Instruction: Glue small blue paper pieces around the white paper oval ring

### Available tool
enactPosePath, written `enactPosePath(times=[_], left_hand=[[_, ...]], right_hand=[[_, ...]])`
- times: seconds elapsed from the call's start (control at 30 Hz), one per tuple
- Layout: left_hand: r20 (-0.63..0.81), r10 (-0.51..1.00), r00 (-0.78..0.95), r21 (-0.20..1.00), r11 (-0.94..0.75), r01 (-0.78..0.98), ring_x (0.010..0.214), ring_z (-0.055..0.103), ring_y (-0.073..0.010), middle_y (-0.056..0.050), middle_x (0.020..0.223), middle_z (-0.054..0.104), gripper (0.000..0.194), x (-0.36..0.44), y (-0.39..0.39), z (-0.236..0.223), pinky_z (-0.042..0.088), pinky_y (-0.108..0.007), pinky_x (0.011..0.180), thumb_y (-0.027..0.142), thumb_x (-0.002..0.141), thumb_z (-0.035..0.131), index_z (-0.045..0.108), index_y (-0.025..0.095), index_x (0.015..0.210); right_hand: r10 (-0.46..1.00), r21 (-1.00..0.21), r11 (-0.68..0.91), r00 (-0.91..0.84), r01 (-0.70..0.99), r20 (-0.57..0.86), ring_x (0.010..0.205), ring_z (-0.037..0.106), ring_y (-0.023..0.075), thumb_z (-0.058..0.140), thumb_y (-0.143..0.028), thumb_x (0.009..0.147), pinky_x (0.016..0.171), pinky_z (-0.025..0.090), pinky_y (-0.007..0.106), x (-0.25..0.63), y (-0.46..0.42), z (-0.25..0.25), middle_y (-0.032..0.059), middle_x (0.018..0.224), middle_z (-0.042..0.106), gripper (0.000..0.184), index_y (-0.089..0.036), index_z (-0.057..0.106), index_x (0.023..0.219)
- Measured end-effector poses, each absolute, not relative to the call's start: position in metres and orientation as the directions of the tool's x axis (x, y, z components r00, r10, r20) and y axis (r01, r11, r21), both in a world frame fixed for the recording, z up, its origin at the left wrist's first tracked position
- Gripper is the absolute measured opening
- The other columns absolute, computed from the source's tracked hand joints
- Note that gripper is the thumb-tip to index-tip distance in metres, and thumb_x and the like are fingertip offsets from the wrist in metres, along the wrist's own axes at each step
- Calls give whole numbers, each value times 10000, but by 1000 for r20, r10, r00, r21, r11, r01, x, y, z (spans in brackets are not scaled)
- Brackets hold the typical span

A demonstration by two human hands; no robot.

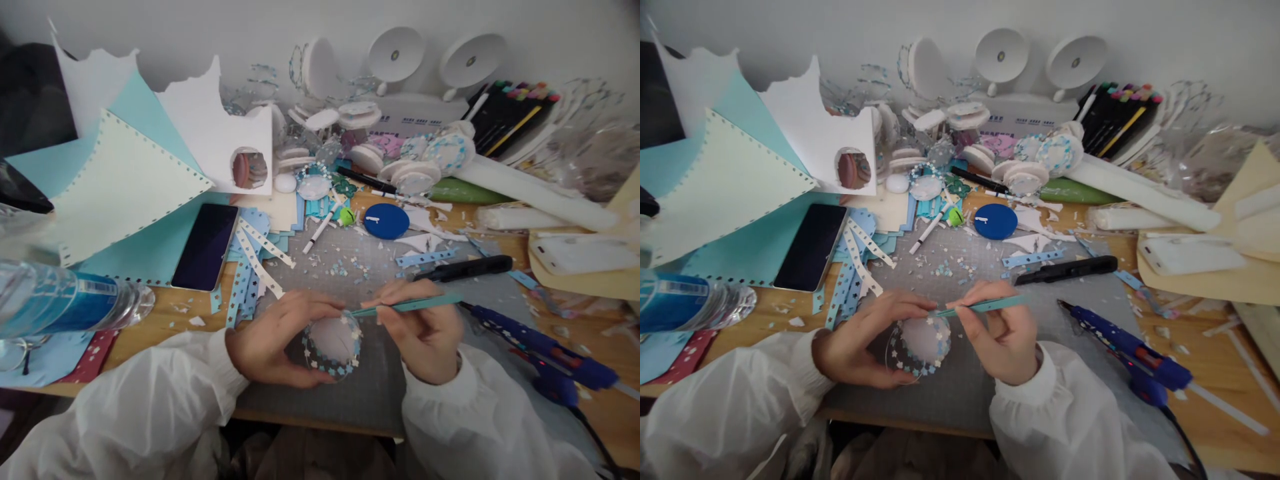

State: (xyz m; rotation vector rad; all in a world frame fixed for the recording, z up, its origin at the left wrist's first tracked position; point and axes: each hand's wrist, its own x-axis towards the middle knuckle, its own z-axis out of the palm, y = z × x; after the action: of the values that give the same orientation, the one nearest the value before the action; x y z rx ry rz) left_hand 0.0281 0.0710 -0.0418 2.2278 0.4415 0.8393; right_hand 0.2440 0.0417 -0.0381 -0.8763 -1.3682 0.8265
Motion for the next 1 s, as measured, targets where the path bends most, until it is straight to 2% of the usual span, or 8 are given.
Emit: enactPosePath(times=[0.23,0.4,0.57,0.73,1.0], left_hand=[[425,528,735,726,-684,71,1147,585,-275,-177,1231,611,719,29,71,-43,461,-398,963,356,680,790,447,160,1281],[423,523,740,728,-682,65,1151,583,-275,-169,1231,613,720,29,72,-42,464,-398,964,350,687,784,440,172,1294],[432,524,734,731,-681,56,1148,584,-278,-165,1228,616,721,29,72,-42,465,-398,957,348,683,787,444,178,1293],[456,513,727,727,-686,27,1135,589,-275,-173,1209,621,725,30,73,-43,466,-387,948,327,662,804,458,162,1277],[457,519,722,733,-680,26,1115,597,-277,-166,1202,625,713,30,72,-42,470,-392,938,331,663,801,461,176,1270]], right_hand=[[931,-927,365,63,-87,361,697,663,162,621,-117,826,553,532,265,246,43,-39,-2,742,577,115,-219,621,882],[926,-923,378,36,-73,376,667,648,150,627,-112,821,555,535,252,245,44,-37,8,723,616,122,-213,616,888],[955,-946,297,49,-129,293,598,598,123,635,-133,827,537,515,249,244,43,-39,-9,704,585,93,-218,616,857],[986,-964,169,33,-207,166,529,535,92,653,-184,839,479,436,228,246,43,-45,-21,691,575,66,-219,598,852],[991,-960,133,8,-248,135,530,506,86,653,-203,843,495,436,234,246,44,-47,-30,664,543,49,-207,604,840]])
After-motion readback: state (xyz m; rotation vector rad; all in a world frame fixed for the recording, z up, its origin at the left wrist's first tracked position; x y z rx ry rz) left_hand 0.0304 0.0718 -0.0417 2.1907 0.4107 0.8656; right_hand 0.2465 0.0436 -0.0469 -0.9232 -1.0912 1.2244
